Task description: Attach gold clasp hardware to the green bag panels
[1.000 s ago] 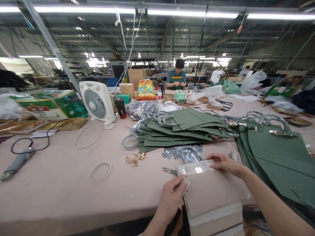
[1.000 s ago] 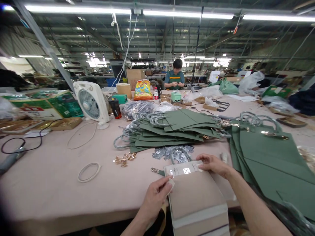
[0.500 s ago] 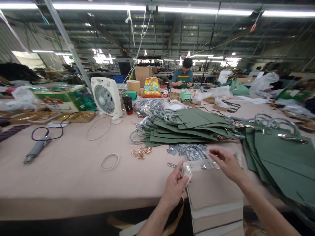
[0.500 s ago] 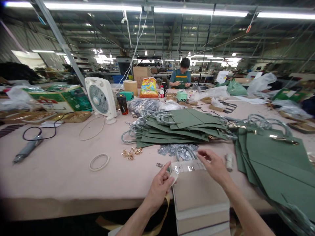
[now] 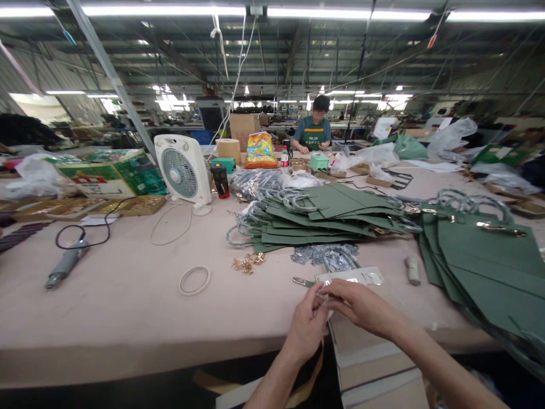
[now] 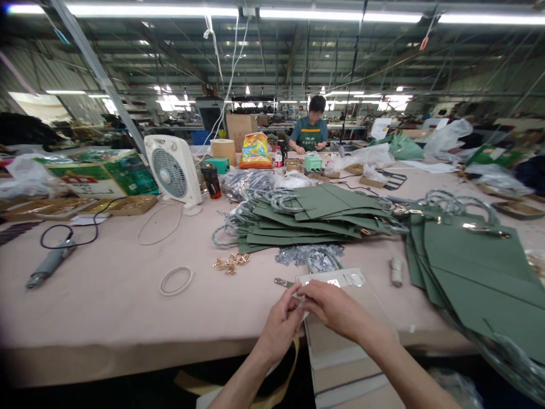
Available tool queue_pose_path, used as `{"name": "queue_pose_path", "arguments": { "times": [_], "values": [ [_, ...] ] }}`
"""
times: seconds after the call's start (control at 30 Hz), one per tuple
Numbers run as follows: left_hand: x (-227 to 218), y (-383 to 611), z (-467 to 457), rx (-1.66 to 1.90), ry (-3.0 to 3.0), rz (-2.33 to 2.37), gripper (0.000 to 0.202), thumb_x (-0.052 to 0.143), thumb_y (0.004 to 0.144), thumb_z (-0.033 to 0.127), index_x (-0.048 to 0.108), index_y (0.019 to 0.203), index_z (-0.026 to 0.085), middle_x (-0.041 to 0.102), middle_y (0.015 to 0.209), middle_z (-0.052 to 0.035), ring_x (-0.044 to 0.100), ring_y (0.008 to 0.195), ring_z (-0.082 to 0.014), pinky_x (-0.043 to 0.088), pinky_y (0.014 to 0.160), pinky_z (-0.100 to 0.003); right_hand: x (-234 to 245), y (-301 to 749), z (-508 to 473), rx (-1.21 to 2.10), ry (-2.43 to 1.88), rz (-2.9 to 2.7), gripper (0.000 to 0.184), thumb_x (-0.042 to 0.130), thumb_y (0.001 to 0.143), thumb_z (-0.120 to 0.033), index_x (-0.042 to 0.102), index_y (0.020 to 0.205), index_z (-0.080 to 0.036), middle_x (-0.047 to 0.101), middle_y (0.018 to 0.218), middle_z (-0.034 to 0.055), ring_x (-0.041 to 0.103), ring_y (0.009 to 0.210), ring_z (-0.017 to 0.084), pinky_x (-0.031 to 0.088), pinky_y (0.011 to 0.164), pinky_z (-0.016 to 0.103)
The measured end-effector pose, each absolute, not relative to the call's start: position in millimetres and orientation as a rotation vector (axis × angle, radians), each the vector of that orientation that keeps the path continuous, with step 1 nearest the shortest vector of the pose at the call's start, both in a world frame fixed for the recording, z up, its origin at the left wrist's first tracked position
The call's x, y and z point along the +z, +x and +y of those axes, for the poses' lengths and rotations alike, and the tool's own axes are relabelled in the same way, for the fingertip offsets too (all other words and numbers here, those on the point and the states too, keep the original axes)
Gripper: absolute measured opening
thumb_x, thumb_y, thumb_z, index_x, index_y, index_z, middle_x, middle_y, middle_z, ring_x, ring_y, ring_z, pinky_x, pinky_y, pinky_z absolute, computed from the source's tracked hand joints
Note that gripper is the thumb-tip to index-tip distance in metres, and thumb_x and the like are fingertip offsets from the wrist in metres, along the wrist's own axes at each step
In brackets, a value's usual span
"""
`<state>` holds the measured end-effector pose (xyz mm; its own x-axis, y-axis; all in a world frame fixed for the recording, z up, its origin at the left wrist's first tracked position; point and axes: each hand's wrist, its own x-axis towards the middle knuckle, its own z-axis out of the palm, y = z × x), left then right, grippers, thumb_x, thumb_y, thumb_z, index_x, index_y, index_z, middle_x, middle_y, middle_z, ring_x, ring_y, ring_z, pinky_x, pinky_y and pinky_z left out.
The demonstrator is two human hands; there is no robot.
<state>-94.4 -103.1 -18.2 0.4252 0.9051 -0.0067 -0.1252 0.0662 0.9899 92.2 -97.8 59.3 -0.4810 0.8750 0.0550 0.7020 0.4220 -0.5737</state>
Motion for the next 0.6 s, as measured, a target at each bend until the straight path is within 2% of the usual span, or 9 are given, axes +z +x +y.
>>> {"name": "queue_pose_path", "arguments": {
  "times": [0.13,0.2,0.27,0.37,0.5,0.6],
  "values": [
    [-1.4,-103.9,-106.5,0.856,1.260,0.830,0.057,0.063,0.094,0.044,0.054,0.144,0.018,0.070,0.106,-0.0083,0.060,0.074,-0.0148,0.049,0.061,-0.023,60.6,86.4,-108.7,0.706,-1.334,-2.231,0.018,0.057,0.101,-0.025,0.075,0.107,-0.027,0.076,0.104,0.0040,0.069,0.095,0.021,0.052,0.087,0.032],
    [5.7,-112.0,-105.4,0.821,1.333,0.848,0.045,0.061,0.095,0.046,0.067,0.127,0.015,0.071,0.104,-0.0086,0.062,0.080,-0.0174,0.050,0.063,-0.024,61.5,82.2,-114.7,0.702,-1.337,-2.171,0.018,0.058,0.102,-0.029,0.075,0.104,-0.026,0.075,0.100,0.0044,0.069,0.093,0.021,0.053,0.086,0.032],
    [12.5,-121.4,-103.6,0.774,1.450,0.871,0.037,0.059,0.096,0.046,0.075,0.105,0.013,0.071,0.091,-0.0058,0.061,0.079,-0.0175,0.049,0.065,-0.024,61.9,78.8,-120.3,0.718,-1.336,-2.127,0.019,0.058,0.102,-0.032,0.075,0.101,-0.024,0.075,0.096,0.0048,0.069,0.091,0.021,0.054,0.085,0.031],
    [25.6,-134.8,-103.1,0.729,1.627,0.912,0.033,0.056,0.098,0.039,0.076,0.092,0.015,0.069,0.079,-0.0017,0.060,0.075,-0.0160,0.046,0.070,-0.024,62.4,76.2,-127.7,0.727,-1.336,-2.093,0.020,0.060,0.101,-0.034,0.074,0.112,-0.025,0.075,0.105,0.0059,0.070,0.097,0.021,0.056,0.089,0.033],
    [46.0,-146.8,-107.7,0.699,1.818,1.027,0.030,0.050,0.101,0.032,0.073,0.088,0.017,0.071,0.078,-0.0016,0.063,0.075,-0.0164,0.044,0.074,-0.025,66.7,72.1,-134.0,0.569,-1.344,-2.092,0.039,0.069,0.095,-0.037,0.064,0.133,-0.027,0.065,0.133,0.0102,0.065,0.118,0.026,0.054,0.103,0.041],
    [56.8,-152.2,-112.8,0.665,1.949,1.079,0.029,0.049,0.101,0.028,0.069,0.083,0.019,0.071,0.080,-0.0027,0.063,0.076,-0.0175,0.042,0.072,-0.026,72.3,63.6,-135.9,0.576,-1.285,-2.156,0.031,0.068,0.097,-0.036,0.066,0.127,-0.027,0.069,0.125,0.0100,0.067,0.114,0.026,0.055,0.100,0.039]
  ]
}}
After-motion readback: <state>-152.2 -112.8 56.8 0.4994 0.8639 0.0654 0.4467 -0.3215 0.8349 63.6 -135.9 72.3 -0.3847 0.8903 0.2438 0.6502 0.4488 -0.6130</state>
